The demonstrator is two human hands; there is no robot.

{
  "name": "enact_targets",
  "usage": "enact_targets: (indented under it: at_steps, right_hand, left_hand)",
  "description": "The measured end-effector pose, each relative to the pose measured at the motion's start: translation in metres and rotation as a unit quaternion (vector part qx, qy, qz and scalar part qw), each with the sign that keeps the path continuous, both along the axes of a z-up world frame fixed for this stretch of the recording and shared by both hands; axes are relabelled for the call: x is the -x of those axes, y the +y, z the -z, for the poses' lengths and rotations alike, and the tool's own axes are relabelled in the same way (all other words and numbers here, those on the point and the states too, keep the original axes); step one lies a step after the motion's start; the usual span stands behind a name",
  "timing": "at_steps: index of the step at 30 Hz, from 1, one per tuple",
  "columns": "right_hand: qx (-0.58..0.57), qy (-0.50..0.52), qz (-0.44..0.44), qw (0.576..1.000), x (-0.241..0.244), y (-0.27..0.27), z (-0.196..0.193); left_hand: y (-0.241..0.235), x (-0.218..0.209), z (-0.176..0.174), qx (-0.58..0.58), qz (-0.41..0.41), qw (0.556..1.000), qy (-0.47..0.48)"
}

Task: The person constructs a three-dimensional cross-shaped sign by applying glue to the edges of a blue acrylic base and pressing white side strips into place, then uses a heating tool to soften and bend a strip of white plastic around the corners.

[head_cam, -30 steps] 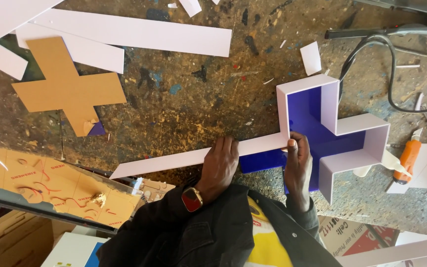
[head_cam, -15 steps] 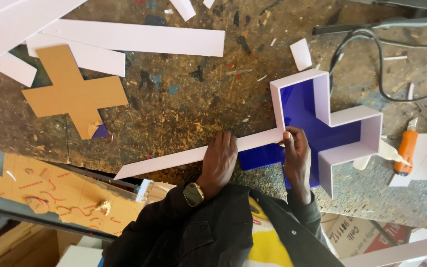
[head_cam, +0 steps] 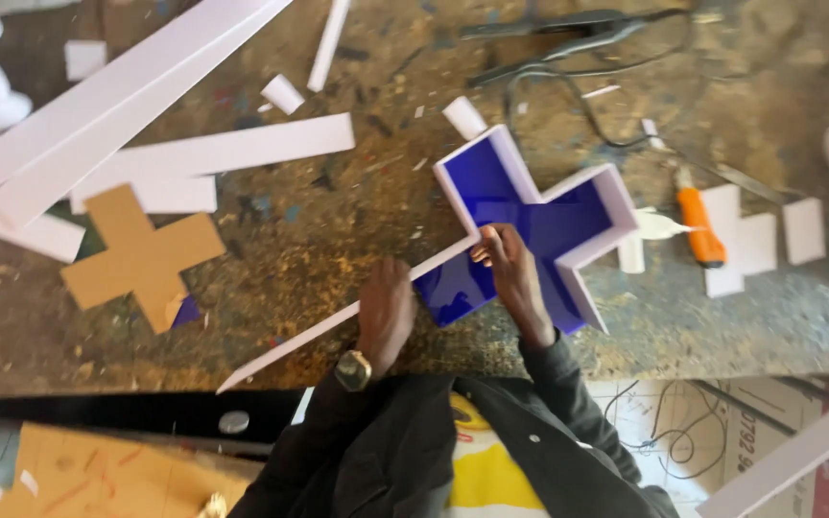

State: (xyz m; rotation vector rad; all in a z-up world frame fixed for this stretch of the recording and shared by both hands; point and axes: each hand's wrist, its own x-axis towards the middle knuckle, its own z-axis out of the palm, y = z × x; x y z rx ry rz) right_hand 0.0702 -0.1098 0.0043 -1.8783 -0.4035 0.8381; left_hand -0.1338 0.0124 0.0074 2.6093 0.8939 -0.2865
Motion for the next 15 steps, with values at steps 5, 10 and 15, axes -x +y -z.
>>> enact_targets:
  at_steps: [5, 10, 15]
  right_hand:
    - [-0.058, -0.138, 0.176, 0.973, -0.034, -0.081, -0.045]
    - [0.0, -0.398, 0.307, 0.864, -0.121, -0.155, -0.02]
    - [0.133, -0.383, 0.149, 0.902, -0.197, -0.191, 0.064]
  left_hand:
    - [-0.002, -0.001, 0.005, -0.07, 0.02, 0.997, 0.014]
    - [-0.002, 0.003, -0.002, -0.11, 0.028, 0.993, -0.032]
    - [-0.006, 0.005, 0.018, -0.149, 0.012, 0.987, -0.059]
